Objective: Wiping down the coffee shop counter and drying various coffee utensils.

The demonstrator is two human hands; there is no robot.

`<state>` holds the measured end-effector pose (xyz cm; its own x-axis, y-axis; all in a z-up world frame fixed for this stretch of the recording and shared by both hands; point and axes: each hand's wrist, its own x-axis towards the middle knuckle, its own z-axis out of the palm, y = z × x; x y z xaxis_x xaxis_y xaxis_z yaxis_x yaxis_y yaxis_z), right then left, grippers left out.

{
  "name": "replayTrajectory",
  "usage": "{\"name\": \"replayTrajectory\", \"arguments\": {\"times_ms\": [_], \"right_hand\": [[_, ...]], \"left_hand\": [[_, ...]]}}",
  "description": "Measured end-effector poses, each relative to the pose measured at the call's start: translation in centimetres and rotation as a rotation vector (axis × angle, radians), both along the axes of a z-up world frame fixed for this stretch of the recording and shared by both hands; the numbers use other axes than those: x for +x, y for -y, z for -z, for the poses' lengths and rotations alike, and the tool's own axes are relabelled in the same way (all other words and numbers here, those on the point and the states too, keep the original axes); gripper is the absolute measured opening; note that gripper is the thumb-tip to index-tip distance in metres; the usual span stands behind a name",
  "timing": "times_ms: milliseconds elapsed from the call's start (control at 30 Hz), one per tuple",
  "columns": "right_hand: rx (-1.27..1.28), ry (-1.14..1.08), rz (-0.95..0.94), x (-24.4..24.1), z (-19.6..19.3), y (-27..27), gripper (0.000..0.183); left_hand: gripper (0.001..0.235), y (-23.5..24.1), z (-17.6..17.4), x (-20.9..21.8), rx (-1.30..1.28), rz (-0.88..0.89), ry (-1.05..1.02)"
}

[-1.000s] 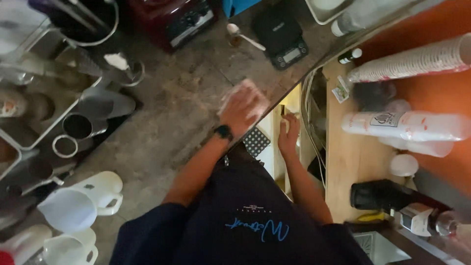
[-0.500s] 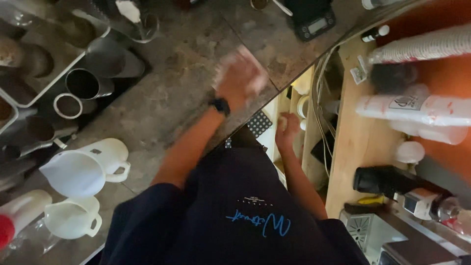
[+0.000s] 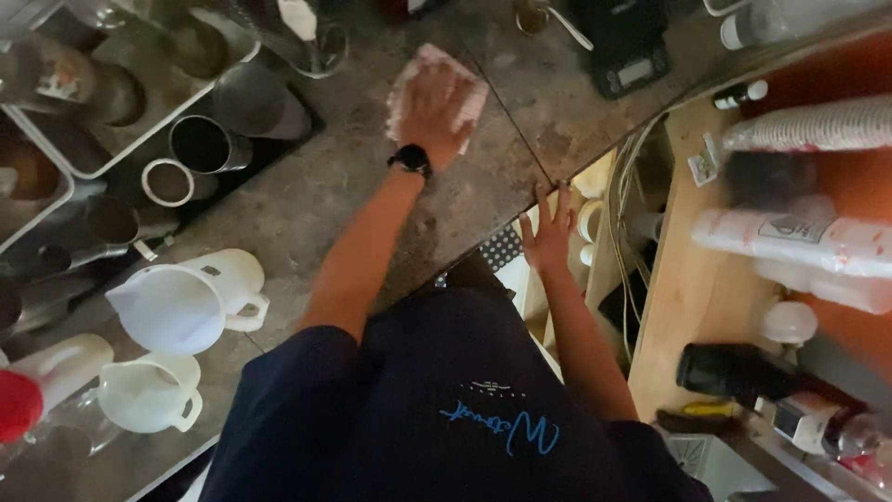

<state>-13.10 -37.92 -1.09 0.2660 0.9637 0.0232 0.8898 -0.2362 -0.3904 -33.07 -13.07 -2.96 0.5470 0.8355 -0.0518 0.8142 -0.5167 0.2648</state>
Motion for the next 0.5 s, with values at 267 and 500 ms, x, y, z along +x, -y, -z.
{"name": "replayTrajectory", "arguments": {"times_ms": [267,500], "right_hand": [[0.059,-0.048,-0.062,0.0,0.5,-0.5,0.066],[-0.102,-0.1,-0.036,0.3,-0.5,-0.2,0.073]], "left_hand": [[0.076,3.6,-0.7,-6.0,0.012,-0.024,0.112],[0.077,-6.9,-0.7,2.1,-0.098,-0.031,-0.094]]}}
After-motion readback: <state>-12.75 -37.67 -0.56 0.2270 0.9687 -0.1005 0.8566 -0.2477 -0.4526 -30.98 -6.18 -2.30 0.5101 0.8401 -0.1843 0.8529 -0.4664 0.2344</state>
